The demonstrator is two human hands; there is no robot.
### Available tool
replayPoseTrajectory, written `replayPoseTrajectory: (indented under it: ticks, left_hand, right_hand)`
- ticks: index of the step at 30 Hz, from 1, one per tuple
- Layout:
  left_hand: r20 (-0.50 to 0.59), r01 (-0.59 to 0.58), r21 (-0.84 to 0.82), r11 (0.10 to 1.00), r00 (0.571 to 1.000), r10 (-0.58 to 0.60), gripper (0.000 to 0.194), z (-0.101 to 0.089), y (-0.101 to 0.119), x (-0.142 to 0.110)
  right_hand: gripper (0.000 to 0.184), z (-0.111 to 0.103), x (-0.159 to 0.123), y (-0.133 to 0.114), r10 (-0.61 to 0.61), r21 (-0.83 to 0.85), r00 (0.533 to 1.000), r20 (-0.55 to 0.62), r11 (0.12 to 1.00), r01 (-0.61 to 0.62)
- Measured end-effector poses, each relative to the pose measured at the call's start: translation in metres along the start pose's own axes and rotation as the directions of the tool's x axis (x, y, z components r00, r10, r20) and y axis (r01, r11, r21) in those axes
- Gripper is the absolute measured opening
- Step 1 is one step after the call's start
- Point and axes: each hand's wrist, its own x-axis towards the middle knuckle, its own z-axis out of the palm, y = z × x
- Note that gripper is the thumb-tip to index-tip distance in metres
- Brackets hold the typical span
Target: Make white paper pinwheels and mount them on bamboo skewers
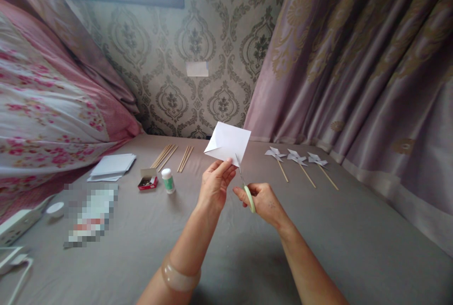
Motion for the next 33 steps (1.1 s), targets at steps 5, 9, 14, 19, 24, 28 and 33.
replayPoseTrajectory:
  ticks: [5, 9, 14, 19, 24, 28, 33]
  left_hand:
    - [0.004, 0.002, 0.008, 1.0, 1.0, -0.002, 0.03, -0.0005, -0.0002, 0.0002]
    - [0.002, 0.003, 0.015, 1.0, 1.0, -0.003, 0.03, -0.0002, 0.0002, -0.0004]
    - [0.0, 0.004, 0.027, 1.0, 1.0, -0.004, 0.031, 0.0005, 0.0011, -0.001]
    - [-0.002, 0.005, 0.041, 0.999, 1.0, -0.005, 0.029, 0.0011, 0.0012, -0.0016]
    - [0.034, 0.005, 0.07, 0.998, 0.999, -0.008, 0.031, 0.0028, -0.0036, -0.0038]
    - [0.064, 0.009, 0.083, 0.996, 0.998, -0.014, 0.032, 0.0039, -0.0072, -0.0056]
    - [0.059, 0.008, 0.083, 0.997, 0.998, -0.013, 0.034, 0.0043, -0.0071, -0.007]
  right_hand:
    - [0.043, 0.0017, 0.0003, 0.0002, 0.017, -0.022, 0.999, -0.036, 1.0, -0.018]
    - [0.042, 0.0021, 0.001, 0.0019, 0.025, -0.023, 0.998, -0.053, 0.999, -0.026]
    - [0.041, 0.0023, 0.0015, 0.0028, 0.039, -0.036, 0.997, -0.065, 0.999, -0.041]
    - [0.041, 0.0016, 0.001, 0.0009, 0.032, -0.031, 0.998, -0.062, 0.999, -0.034]
    - [0.042, -0.002, 0.0008, 0.0, 0.013, -0.006, 0.997, -0.082, 1.0, -0.014]
    - [0.043, -0.0042, 0.0006, -0.0002, -0.006, 0.003, 0.996, -0.087, 1.0, 0.006]
    - [0.044, -0.0035, 0.0, -0.0012, -0.014, 0.006, 0.995, -0.102, 1.0, 0.015]
